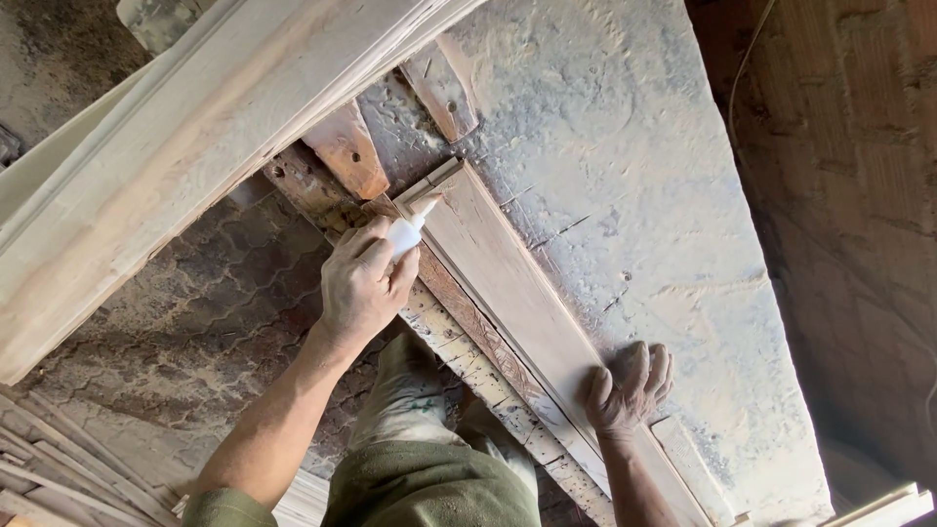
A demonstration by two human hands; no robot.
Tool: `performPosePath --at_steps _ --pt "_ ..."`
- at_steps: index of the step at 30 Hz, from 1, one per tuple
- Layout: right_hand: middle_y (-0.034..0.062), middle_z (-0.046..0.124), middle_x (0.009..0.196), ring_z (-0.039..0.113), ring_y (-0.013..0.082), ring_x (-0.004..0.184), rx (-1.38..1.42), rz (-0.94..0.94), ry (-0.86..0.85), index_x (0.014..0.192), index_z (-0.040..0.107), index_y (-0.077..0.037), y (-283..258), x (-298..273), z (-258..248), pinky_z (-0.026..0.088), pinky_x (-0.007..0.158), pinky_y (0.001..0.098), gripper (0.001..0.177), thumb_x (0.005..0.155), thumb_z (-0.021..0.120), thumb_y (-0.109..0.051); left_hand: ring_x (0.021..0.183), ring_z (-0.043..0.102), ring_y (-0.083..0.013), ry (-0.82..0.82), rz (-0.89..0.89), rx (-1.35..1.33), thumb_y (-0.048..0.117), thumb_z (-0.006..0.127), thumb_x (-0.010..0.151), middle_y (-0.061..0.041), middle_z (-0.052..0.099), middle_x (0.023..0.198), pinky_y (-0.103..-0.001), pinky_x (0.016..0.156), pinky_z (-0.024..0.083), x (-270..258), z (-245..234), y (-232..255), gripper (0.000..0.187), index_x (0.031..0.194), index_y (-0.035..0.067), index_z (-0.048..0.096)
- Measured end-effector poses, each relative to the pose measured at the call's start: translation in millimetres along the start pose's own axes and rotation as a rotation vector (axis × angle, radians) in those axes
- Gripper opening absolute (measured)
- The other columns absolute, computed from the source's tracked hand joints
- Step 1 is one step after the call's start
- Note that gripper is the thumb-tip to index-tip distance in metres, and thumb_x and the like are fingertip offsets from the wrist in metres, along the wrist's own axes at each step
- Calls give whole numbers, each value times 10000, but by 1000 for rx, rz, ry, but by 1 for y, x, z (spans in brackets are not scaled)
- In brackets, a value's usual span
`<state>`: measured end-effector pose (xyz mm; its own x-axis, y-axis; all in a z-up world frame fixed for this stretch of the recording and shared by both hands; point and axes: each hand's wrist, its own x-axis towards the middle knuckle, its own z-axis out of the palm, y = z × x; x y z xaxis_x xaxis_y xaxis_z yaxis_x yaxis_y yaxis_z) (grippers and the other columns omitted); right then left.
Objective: Applying glue to wooden slats and sanding them smooth using an angle grinder.
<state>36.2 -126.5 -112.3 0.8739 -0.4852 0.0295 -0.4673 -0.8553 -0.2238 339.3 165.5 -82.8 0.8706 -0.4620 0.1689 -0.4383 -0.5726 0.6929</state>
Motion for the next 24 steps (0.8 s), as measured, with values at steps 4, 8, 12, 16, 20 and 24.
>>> performPosePath --at_steps 4,8,12,16,20,24 --pt "270 375 1523 373 463 1414 -9 17 -8 1456 469 37 0 -1 0 291 1179 581 724 1017 343 -526 686 611 -214 -13 8 -4 0 817 816 -205 677 1016 -294 561 527 0 2 0 269 781 -1 550" --pt "271 380 1519 399 449 1398 20 -50 38 1492 410 -21 -3 3 0 311 1163 573 667 1045 344 -512 692 615 -186 -66 23 49 69 822 870 -156 672 971 -290 622 566 -35 26 -14 193 824 27 640" --pt "272 408 1495 378 482 1411 -3 -48 42 1488 452 -27 19 -9 13 291 1161 580 710 1011 401 -550 693 676 -255 -39 39 -6 119 804 844 -160 723 928 -362 638 574 -67 54 -22 177 756 39 672" --pt "274 444 1461 379 503 1402 -22 -59 64 1486 489 -38 30 -15 20 283 1148 569 728 981 464 -563 712 710 -375 -14 -41 -53 82 770 870 -243 728 875 -414 604 591 -55 43 -9 198 706 4 692" --pt "283 448 1443 382 515 1390 -20 -72 68 1478 495 -31 28 -11 19 286 1146 580 723 988 458 -561 757 716 -349 34 33 -29 151 787 844 -161 731 948 -414 626 562 -58 48 -22 249 669 70 629" --pt "280 444 1444 378 510 1392 -9 -66 69 1477 494 -33 25 -10 18 276 1156 568 722 988 448 -564 723 717 -315 -68 6 -80 160 761 877 -174 737 885 -412 649 586 -56 47 -4 241 667 81 674"
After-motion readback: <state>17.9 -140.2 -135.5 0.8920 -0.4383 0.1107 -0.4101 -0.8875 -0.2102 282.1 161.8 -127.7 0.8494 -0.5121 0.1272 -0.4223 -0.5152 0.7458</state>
